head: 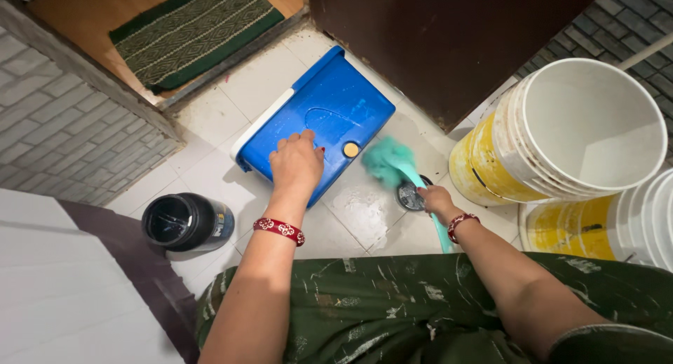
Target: The person cleans a blue and white spin mop bucket by hand and with a long-handled scrub brush, scrubbing the interior and the removable spinner assembly.
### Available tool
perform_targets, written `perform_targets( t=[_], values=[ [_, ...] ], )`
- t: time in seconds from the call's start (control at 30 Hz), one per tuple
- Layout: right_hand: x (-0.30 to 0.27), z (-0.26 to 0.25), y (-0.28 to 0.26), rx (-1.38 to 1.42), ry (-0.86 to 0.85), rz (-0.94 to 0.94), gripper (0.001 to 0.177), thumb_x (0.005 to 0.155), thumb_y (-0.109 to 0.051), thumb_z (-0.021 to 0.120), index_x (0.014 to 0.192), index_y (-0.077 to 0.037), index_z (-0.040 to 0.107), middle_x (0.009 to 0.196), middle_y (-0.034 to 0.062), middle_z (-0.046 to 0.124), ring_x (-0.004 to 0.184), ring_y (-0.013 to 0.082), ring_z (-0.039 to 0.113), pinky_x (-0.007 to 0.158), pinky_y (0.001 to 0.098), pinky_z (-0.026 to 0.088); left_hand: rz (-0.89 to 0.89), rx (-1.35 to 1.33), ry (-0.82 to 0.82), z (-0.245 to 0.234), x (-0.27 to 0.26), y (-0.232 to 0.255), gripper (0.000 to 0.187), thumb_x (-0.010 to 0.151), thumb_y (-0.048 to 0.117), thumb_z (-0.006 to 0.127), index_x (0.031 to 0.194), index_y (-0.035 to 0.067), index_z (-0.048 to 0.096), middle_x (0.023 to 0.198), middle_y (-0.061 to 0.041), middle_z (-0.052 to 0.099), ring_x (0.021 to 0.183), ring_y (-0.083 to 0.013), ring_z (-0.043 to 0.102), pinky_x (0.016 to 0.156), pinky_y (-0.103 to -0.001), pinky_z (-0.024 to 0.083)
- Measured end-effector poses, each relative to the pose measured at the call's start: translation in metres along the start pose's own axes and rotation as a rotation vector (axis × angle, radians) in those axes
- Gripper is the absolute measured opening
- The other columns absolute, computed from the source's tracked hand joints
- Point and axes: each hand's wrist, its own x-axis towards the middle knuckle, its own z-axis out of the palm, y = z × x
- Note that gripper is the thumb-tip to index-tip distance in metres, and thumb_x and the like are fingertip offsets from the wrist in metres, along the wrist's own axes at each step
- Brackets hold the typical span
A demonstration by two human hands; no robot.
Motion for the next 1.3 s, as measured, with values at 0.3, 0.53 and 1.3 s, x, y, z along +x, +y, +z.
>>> perform_targets(
  t=[0.3, 0.53, 1.3],
  values=[
    [-0.019, 0.0, -0.078, 0.314, 0.272, -0.359, 0.034, 0.109, -0.038, 0.061, 0.102, -0.005, 0.053, 0.064, 0.0055, 0.043, 0.051, 0.0186, 0.041, 0.046, 0.0372, 0.034, -0.119, -0.262, 0.314, -0.041, 0.002, -0.011, 0.024, 0.091, 0.017, 0.068, 0.114, 0.012, 0.07, 0.112, -0.012, 0.071, 0.104, -0.0349, 0.066, 0.086, -0.048, 0.053],
    [-0.071, 0.126, -0.126, -0.266, -0.046, -0.389, 0.037, 0.101, -0.041, 0.055, 0.121, -0.01, 0.053, 0.077, 0.0217, 0.066, 0.067, 0.0374, 0.068, 0.063, 0.0474, 0.054, -0.161, -0.236, 0.403, -0.053, -0.009, -0.039, 0.022, 0.088, 0.017, 0.069, 0.11, 0.011, 0.069, 0.109, -0.011, 0.071, 0.104, -0.0347, 0.065, 0.086, -0.048, 0.052],
    [-0.067, 0.127, -0.076, -0.804, -0.124, -0.543, 0.044, 0.103, -0.048, 0.041, 0.118, -0.007, 0.047, 0.077, 0.023, 0.069, 0.071, 0.0448, 0.069, 0.063, 0.0558, 0.051, -0.135, -0.116, 0.32, -0.05, -0.005, -0.048, 0.026, 0.088, 0.018, 0.071, 0.113, 0.01, 0.069, 0.11, -0.011, 0.071, 0.106, -0.0334, 0.064, 0.086, -0.049, 0.051]
  ],
)
